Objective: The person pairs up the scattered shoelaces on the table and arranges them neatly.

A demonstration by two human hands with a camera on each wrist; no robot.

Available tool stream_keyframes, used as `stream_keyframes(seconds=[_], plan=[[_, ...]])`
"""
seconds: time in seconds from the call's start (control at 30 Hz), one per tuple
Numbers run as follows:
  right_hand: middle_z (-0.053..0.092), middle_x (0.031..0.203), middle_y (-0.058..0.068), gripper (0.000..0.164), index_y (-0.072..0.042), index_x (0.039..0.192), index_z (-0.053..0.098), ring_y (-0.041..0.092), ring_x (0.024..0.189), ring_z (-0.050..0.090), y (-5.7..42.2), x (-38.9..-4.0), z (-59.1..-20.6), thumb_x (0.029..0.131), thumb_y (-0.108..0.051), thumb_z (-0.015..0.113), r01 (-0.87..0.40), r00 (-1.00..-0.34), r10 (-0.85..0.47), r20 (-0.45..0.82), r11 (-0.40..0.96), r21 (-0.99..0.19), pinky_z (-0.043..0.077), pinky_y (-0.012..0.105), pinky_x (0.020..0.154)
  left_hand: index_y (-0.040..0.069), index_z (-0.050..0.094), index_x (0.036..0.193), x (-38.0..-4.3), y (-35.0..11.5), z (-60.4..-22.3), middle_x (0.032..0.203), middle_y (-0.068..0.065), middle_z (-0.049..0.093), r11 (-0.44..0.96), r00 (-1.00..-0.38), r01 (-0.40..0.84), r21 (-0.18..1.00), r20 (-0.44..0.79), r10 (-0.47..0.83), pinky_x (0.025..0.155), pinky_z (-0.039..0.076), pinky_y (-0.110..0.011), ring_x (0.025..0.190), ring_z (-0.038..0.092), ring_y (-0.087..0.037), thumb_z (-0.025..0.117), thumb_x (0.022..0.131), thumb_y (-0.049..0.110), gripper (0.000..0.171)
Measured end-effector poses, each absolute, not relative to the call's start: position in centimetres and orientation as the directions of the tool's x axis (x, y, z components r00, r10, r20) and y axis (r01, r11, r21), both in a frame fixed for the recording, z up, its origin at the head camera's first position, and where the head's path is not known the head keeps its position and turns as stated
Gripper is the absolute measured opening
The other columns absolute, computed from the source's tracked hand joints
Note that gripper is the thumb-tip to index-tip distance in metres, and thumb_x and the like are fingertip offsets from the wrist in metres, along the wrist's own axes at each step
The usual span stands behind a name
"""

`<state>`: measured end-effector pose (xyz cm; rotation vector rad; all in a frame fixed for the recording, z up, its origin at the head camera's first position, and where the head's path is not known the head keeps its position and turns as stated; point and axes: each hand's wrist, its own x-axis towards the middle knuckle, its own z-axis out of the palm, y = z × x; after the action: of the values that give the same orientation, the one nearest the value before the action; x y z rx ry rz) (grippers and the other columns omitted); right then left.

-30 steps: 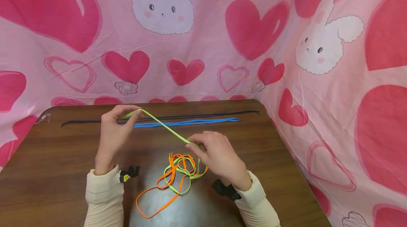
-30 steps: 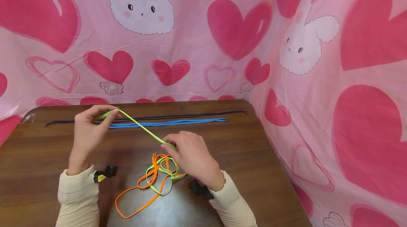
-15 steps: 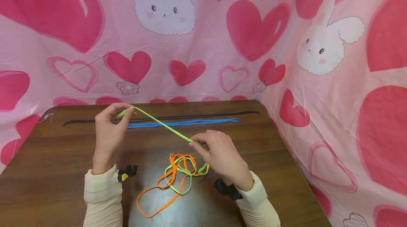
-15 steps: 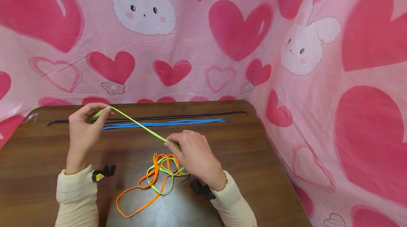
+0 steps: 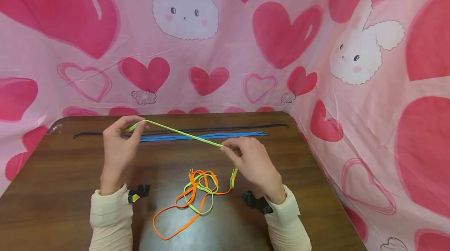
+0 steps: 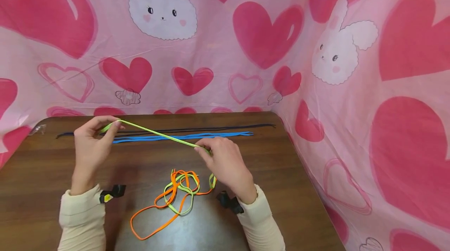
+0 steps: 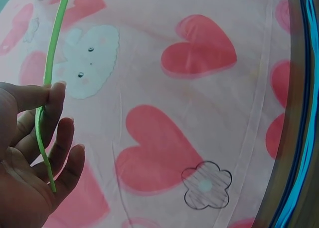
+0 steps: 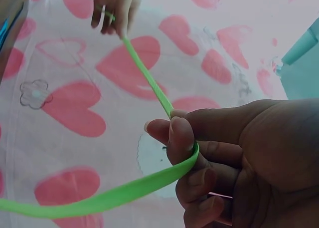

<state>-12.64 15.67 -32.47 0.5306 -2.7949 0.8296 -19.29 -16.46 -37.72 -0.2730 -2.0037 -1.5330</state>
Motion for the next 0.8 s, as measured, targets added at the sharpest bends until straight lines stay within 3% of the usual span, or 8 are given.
stream_keyframes(seconds=[0.43, 0.7, 0.8], plan=[[0.050, 0.061, -0.011, 0.011, -0.020, 0.102, 0.080, 0.009, 0.058, 0.046, 17.7, -13.9, -33.2, 0.095, -0.024, 0.073, -0.336, -0.939, -0.247, 0.241, 0.810, -0.481, 0.038, 0.029, 0.052, 0.001, 0.076, 0.098, -18.6, -19.5, -37.5, 0.082, 0.026, 0.064, 0.515, -0.724, 0.529, 0.674, 0.676, -0.141, 0.083, 0.039, -0.011, 0.091, 0.060, 0.012, 0.075, 0.088, -0.005, 0.012], [0.054, 0.062, -0.010, 0.012, -0.017, 0.103, 0.080, 0.010, 0.058, 0.045, 19.7, -14.4, -33.6, 0.094, -0.021, 0.074, -0.295, -0.949, -0.194, 0.249, 0.828, -0.477, 0.038, 0.030, 0.055, 0.000, 0.076, 0.100, -17.9, -21.2, -37.5, 0.081, 0.038, 0.058, 0.582, -0.743, 0.444, 0.682, 0.643, -0.187, 0.086, 0.034, -0.011, 0.097, 0.052, 0.016, 0.068, 0.092, -0.003, 0.012], [0.049, 0.059, -0.009, 0.013, -0.015, 0.104, 0.080, 0.011, 0.056, 0.041, 20.5, -14.6, -33.8, 0.094, -0.021, 0.074, -0.276, -0.955, -0.181, 0.237, 0.833, -0.478, 0.035, 0.031, 0.054, 0.001, 0.076, 0.102, -17.8, -21.7, -37.8, 0.082, 0.029, 0.065, 0.617, -0.758, 0.409, 0.673, 0.626, -0.181, 0.085, 0.033, -0.011, 0.098, 0.048, 0.020, 0.065, 0.093, -0.003, 0.015]])
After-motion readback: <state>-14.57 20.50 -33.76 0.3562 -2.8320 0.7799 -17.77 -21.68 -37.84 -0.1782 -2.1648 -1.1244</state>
